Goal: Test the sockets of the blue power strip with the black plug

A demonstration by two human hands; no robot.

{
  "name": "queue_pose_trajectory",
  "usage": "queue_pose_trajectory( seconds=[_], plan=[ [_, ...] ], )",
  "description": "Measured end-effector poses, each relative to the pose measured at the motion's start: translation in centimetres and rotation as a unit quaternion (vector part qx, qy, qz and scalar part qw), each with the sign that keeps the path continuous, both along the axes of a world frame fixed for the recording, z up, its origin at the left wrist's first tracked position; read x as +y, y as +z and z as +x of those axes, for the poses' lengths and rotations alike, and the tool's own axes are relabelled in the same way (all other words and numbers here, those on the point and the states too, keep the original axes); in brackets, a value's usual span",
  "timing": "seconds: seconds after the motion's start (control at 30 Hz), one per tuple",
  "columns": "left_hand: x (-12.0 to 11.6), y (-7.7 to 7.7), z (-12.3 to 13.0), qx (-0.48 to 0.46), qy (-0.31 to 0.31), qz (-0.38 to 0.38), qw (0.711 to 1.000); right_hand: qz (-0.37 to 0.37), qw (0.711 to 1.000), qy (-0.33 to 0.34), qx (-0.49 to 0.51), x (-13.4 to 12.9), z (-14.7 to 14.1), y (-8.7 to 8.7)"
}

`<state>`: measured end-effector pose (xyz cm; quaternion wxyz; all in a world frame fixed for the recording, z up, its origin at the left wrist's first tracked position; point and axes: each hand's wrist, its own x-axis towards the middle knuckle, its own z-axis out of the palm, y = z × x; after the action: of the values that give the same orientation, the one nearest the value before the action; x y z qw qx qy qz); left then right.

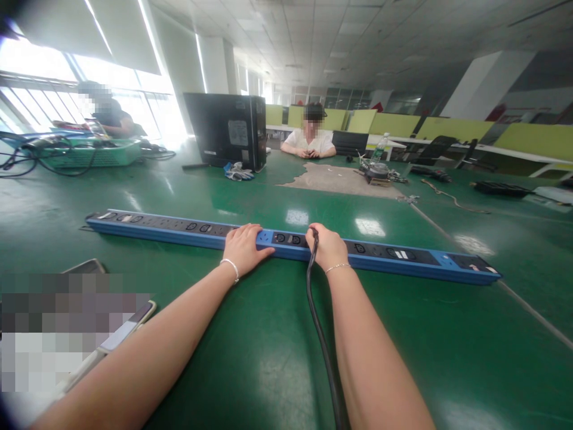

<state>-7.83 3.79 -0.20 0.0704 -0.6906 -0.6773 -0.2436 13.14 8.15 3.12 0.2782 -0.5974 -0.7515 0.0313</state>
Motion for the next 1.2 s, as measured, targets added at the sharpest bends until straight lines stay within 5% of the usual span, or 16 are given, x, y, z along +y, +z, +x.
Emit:
queue_pose_trajectory(
  seconds=[0.6,1.2],
  plan=[
    [0.1,-0.1,-0.1,-0.004,-0.008,0.006,1.0,0.036,0.99,0.035,0.13,0.0,0.7,-1.6],
    [0.0,0.2,0.0,-0.004,-0.003,-0.005,1.0,0.028,0.988,0.085,0.128,0.1,1.3,-1.4]
  ],
)
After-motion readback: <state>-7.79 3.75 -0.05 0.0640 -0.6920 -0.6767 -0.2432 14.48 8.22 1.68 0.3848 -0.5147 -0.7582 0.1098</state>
